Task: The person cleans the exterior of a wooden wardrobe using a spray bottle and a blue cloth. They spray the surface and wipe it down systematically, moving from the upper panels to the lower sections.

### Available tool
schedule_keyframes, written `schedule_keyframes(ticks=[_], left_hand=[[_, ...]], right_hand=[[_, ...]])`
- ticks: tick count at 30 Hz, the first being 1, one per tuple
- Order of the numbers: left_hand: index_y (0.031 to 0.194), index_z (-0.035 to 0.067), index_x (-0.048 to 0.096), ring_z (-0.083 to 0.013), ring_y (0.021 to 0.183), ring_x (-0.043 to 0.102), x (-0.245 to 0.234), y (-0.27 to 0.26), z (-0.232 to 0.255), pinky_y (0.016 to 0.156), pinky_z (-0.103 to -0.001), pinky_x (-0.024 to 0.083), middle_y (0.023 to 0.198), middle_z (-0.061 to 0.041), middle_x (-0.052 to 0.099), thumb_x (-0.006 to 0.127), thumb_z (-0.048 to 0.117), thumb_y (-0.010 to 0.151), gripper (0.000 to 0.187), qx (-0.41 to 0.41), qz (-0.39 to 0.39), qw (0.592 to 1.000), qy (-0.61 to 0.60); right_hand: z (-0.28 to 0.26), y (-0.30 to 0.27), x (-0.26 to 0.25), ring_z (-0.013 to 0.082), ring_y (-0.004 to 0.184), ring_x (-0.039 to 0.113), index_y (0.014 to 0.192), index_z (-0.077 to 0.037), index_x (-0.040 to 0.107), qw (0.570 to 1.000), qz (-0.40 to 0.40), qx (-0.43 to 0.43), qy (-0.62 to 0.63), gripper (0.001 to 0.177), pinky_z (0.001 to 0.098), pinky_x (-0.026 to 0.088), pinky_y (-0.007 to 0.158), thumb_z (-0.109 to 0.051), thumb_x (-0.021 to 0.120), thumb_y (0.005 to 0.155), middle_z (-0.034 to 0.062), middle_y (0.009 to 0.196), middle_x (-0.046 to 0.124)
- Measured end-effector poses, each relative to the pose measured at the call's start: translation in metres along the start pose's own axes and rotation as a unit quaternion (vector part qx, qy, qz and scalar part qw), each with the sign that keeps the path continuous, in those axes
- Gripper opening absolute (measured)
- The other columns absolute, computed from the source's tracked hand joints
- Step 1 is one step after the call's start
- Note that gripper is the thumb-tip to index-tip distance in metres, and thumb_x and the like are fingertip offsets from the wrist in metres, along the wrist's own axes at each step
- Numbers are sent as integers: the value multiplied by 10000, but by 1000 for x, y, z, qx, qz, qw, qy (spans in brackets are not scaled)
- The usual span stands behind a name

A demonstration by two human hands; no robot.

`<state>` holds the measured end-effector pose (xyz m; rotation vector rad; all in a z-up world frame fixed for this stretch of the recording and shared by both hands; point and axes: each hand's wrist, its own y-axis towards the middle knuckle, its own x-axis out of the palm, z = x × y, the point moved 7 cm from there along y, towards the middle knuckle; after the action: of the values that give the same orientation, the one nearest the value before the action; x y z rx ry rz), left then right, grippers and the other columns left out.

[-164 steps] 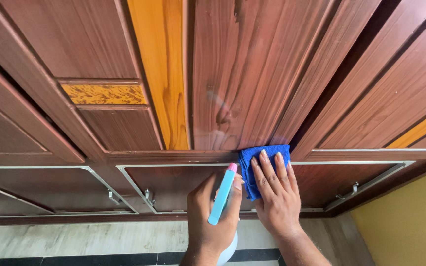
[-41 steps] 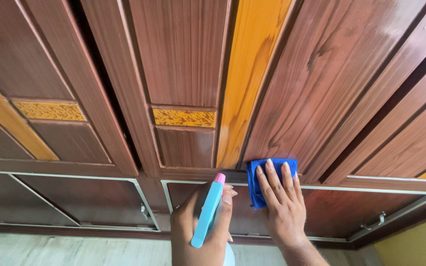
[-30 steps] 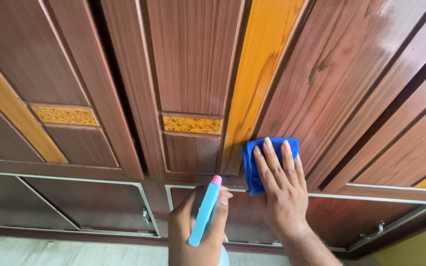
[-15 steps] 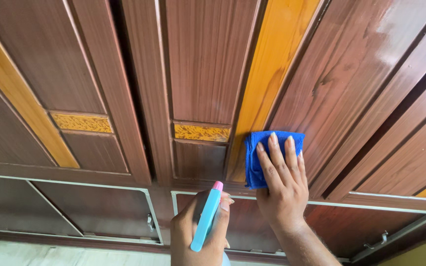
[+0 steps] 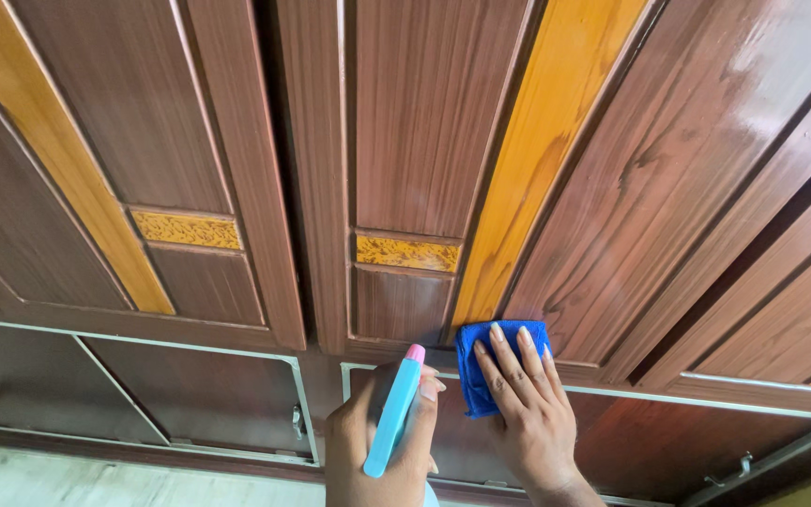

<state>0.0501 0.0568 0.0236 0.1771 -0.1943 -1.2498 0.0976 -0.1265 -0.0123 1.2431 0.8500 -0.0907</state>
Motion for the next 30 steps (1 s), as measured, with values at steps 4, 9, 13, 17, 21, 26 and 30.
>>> schedule_keyframes(ticks=[4, 9, 13, 17, 21, 26, 30], left_hand=[[1018, 79, 752, -134, 383, 669, 1, 0, -4, 361, -293, 518, 719, -49, 785, 703, 195, 849, 210, -23, -16, 1000, 7], [1021, 78, 753, -158, 355, 630, -5, -2, -6, 364, -293, 485, 712, -57, 774, 702, 190, 853, 208, -33, 9, 999, 3], [1035, 75, 754, -150, 360, 628, -6, 0, -1, 358, -292, 484, 773, -51, 793, 714, 191, 841, 229, -23, 14, 1000, -12], [1076, 91, 751, -129, 380, 652, -5, 1, 2, 371, -284, 508, 831, -49, 807, 715, 192, 832, 266, -23, 17, 1000, -2], [1058, 84, 763, -127, 391, 656, -5, -1, 2, 384, -283, 510, 792, -49, 831, 718, 188, 842, 244, -32, 16, 999, 7], [1072, 76, 763, -134, 394, 656, -4, -1, 0, 384, -286, 512, 780, -69, 825, 717, 163, 831, 260, -30, 18, 999, -1], [1146, 69, 755, -121, 445, 702, -4, -1, 1, 387, -282, 533, 806, -59, 822, 717, 154, 826, 333, 13, 34, 999, -8]], right_hand=[[-3, 7, -7, 339, 1450, 436, 1410, -151, 597, 1000, 12, 1, 12, 693, 507, 336, 1198, -90, 699, 728, 73, 1521, 524], [-10, 31, -16, 356, 1454, 437, 1413, -158, 608, 1000, 19, -1, 10, 721, 521, 339, 1200, -75, 726, 706, 73, 1527, 528], [-23, 60, -24, 353, 1471, 433, 1415, -163, 611, 999, 50, -4, 2, 758, 524, 344, 1215, 21, 703, 685, 59, 1533, 529], [-37, 86, -27, 332, 1497, 427, 1425, -168, 614, 997, 76, -14, -1, 785, 519, 347, 1238, 84, 658, 683, 38, 1547, 533], [-50, 93, -21, 324, 1515, 393, 1462, -168, 594, 996, 88, -15, 7, 719, 530, 313, 1244, -16, 675, 764, 28, 1571, 509], [-70, 85, -3, 303, 1520, 372, 1506, -181, 551, 997, 67, -50, 2, 585, 523, 267, 1245, -243, 625, 929, 19, 1605, 467], [-81, 73, 13, 266, 1509, 391, 1502, -196, 558, 997, 26, -71, 25, 576, 503, 265, 1237, -293, 566, 934, 2, 1596, 479]])
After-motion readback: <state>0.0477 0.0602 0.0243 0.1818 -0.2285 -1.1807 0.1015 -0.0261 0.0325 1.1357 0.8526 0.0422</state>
